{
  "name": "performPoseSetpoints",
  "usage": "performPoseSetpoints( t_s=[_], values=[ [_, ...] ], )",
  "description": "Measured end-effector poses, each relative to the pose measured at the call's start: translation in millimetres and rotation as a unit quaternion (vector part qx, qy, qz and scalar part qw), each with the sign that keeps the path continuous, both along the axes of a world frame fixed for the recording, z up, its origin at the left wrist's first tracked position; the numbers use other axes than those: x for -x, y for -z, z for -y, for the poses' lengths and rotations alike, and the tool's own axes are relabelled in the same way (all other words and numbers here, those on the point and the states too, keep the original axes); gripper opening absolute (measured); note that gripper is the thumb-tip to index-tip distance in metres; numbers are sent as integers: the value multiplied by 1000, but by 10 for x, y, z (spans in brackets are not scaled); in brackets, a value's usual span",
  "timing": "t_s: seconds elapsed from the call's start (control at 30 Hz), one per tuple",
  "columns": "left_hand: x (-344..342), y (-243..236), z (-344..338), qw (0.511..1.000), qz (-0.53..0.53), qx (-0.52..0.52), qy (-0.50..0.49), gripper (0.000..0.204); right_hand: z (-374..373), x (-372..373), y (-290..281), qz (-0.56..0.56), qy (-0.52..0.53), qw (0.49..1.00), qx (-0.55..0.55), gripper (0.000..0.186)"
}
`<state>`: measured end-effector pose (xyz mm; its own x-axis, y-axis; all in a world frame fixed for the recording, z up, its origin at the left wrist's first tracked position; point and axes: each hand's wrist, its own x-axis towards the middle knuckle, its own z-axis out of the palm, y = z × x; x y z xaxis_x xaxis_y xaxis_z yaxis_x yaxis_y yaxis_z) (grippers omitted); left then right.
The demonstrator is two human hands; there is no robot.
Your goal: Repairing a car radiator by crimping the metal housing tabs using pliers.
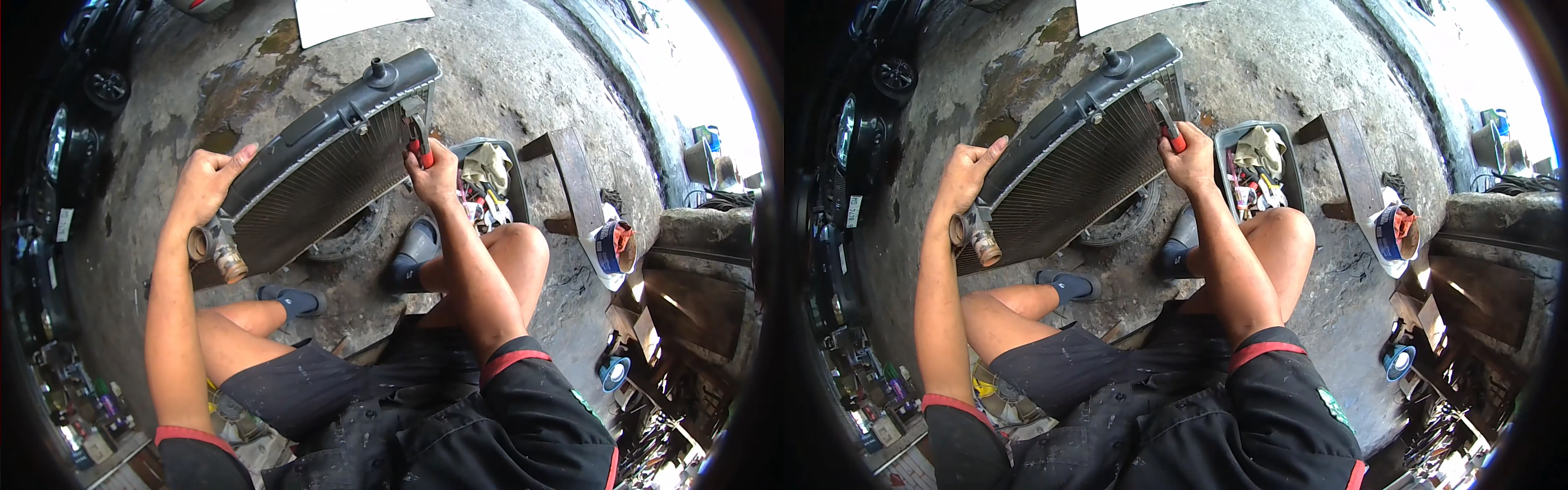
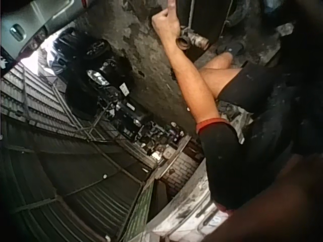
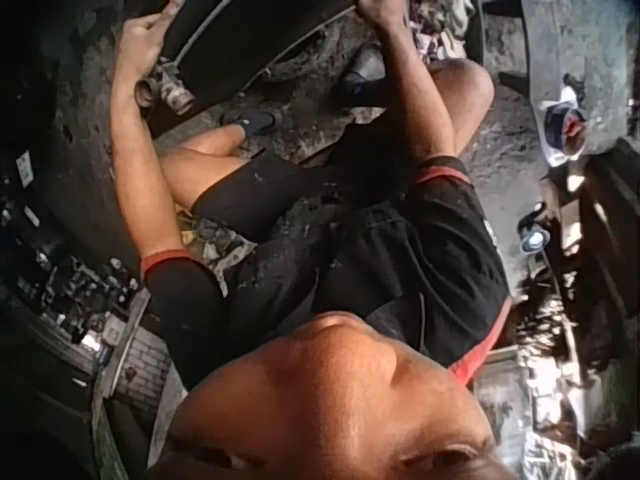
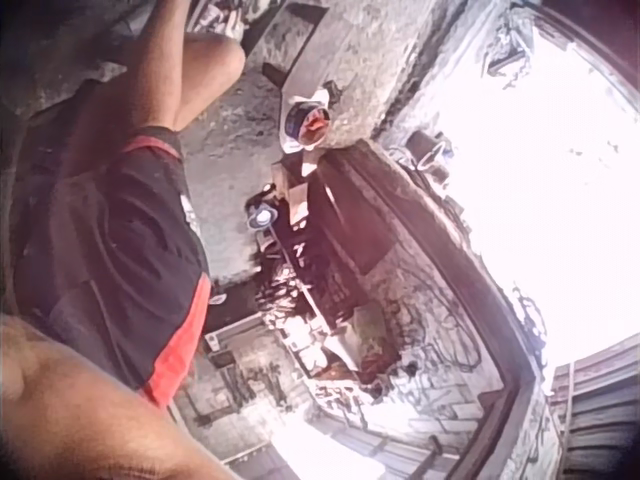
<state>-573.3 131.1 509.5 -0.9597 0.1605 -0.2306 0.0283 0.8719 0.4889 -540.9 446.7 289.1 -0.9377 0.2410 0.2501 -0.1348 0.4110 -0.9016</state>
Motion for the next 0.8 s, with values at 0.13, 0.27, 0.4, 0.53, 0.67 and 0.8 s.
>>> performPoseSetpoints(
  t_s=[0.13,0.27,0.4,0.53,0.67,0.8],
  values=[
    [-11,35,29,1000,-1,-11,-2,67,3,69,-38,-30,-7,1000,-3,16],
    [-65,18,-6,1000,2,-24,-7,66,67,126,-62,-45,1,999,12,15],
    [-65,26,-19,1000,1,-25,1,65,72,249,54,-73,16,997,18,14],
    [-38,38,63,1000,8,-13,-12,64,69,174,-48,-28,3,999,28,12],
    [-31,48,130,999,6,-46,-1,62,47,85,-195,28,-17,999,-13,12],
    [41,49,133,999,21,-34,-4,61,38,158,-94,-39,9,999,-11,12]
  ],
)
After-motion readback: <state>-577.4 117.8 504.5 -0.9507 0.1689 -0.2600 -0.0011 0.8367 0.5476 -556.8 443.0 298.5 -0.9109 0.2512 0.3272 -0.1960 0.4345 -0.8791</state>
